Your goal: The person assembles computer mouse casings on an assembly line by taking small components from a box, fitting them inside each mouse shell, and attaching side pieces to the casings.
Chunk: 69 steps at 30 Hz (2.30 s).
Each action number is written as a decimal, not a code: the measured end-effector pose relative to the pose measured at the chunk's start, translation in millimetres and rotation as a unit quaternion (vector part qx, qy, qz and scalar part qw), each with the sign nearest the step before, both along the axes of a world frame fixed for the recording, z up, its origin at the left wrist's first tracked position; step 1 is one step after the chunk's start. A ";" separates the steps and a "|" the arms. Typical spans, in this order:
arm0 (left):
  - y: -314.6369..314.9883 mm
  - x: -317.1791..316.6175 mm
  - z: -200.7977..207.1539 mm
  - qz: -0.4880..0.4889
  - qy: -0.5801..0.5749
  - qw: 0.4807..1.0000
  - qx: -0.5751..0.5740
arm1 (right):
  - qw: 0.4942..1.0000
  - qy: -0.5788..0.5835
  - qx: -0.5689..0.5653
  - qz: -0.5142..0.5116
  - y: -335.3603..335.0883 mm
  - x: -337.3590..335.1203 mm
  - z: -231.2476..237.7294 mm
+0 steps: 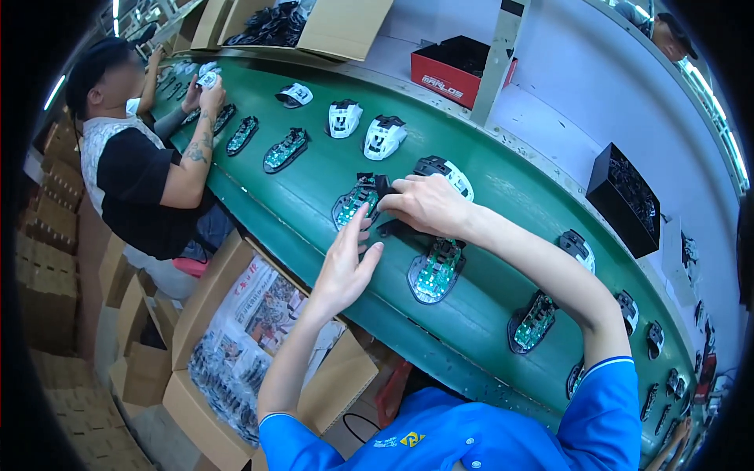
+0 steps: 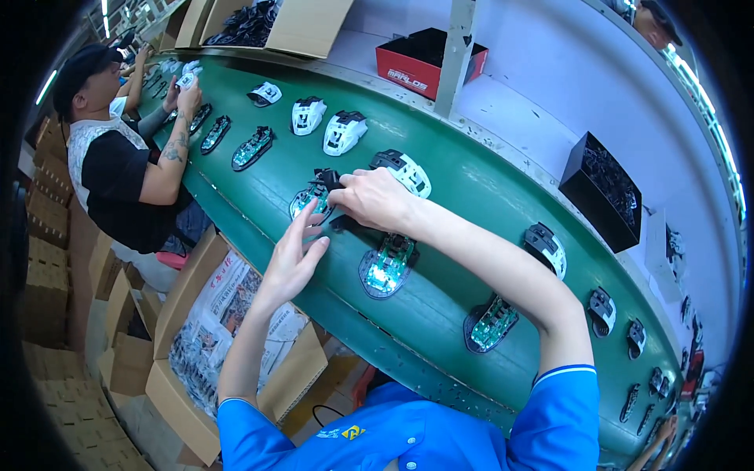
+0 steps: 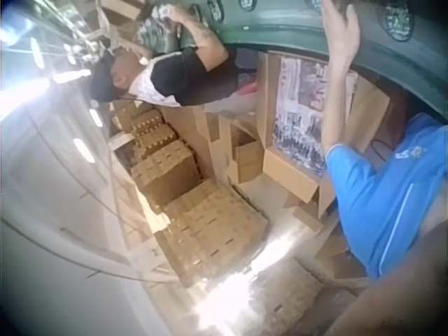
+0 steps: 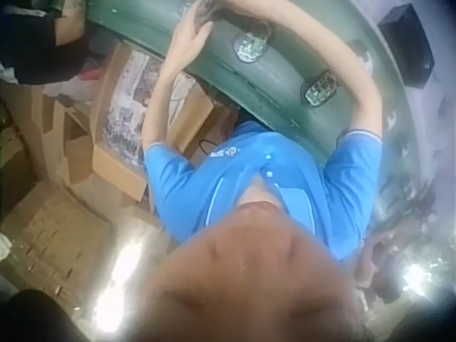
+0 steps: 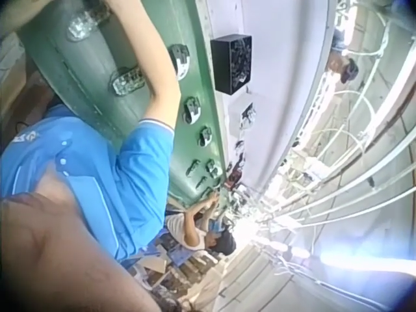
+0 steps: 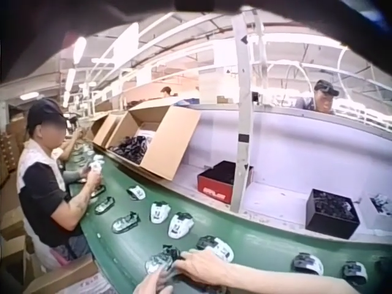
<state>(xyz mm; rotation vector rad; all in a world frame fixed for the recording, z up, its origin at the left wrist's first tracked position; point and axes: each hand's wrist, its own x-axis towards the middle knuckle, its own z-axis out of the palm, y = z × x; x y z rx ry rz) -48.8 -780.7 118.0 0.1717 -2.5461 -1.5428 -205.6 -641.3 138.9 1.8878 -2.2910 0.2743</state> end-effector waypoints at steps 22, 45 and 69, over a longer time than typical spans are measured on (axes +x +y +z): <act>-15.5 -38.6 83.6 0.042 0.097 0.994 -0.004 | 0.938 -0.321 0.028 -0.126 11.6 -24.4 8.1; 29.3 -167.6 50.5 -0.098 -0.186 0.847 -0.489 | 0.976 0.047 -0.177 -0.117 49.8 28.9 0.6; 122.5 -184.2 -13.3 -0.228 0.033 0.907 -0.353 | 0.400 -0.837 -0.258 -0.269 280.0 57.2 28.2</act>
